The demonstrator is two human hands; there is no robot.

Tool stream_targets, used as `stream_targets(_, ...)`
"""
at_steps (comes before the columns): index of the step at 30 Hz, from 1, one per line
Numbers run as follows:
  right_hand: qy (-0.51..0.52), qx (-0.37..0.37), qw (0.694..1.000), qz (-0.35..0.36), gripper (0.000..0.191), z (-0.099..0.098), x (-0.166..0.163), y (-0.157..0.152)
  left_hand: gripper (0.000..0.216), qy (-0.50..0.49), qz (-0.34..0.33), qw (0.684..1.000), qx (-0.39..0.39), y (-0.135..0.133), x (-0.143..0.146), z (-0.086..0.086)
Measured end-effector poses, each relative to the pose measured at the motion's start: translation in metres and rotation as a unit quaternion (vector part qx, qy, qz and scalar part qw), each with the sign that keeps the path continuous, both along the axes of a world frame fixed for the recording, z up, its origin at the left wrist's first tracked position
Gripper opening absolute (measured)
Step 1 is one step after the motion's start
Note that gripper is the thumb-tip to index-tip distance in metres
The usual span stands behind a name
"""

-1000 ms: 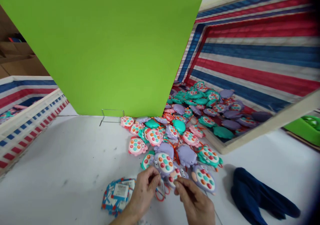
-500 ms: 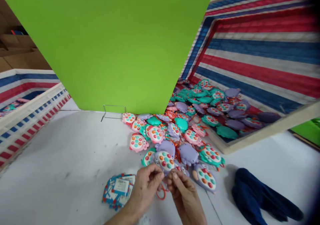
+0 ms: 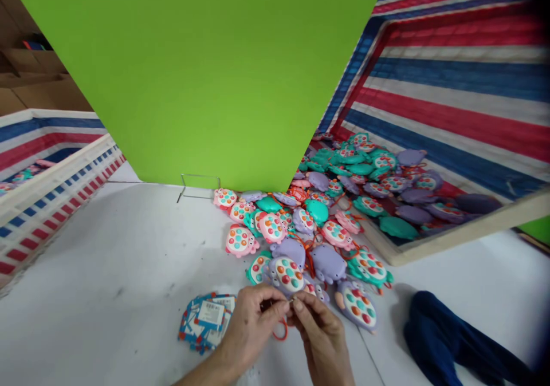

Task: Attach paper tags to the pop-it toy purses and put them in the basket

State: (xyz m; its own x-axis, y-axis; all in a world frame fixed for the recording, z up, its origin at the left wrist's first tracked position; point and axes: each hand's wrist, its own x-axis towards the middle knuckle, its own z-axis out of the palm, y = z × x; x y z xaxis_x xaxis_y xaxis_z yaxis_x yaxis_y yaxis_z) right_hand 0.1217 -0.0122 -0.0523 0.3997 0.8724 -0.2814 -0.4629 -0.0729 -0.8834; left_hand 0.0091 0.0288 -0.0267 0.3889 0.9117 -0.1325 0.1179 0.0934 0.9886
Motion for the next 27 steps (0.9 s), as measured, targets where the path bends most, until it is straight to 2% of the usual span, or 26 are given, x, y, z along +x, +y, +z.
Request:
stream_targets(5, -0.064, 0.007, 0.997, 0.046, 0.020, -0.005, 0.002, 0.000, 0.018, 0.015, 0.000, 1.000, 0.002, 0.000, 0.000, 0.002)
stream_targets(9, -0.074, -0.001, 0.997, 0.033, 0.022, -0.007, 0.002, 0.000, 0.018, 0.016, -0.004, 1.000, 0.006, 0.000, 0.001, -0.001)
stream_targets(18, -0.032, 0.001, 0.999, 0.040, 0.020, -0.012, 0.002, -0.001, 0.022, 0.000, -0.004, 1.000, -0.012, -0.001, 0.000, -0.005)
stream_targets(24, 0.009, -0.003, 1.000, 0.021, 0.015, -0.012, 0.005, 0.000, 0.022, 0.018, 0.005, 1.000, -0.014, 0.000, 0.001, -0.002)
stream_targets(27, 0.030, -0.004, 1.000, -0.003, 0.020, -0.014, 0.006, 0.000, 0.021, 0.030, 0.003, 0.999, -0.010, 0.000, 0.001, -0.003)
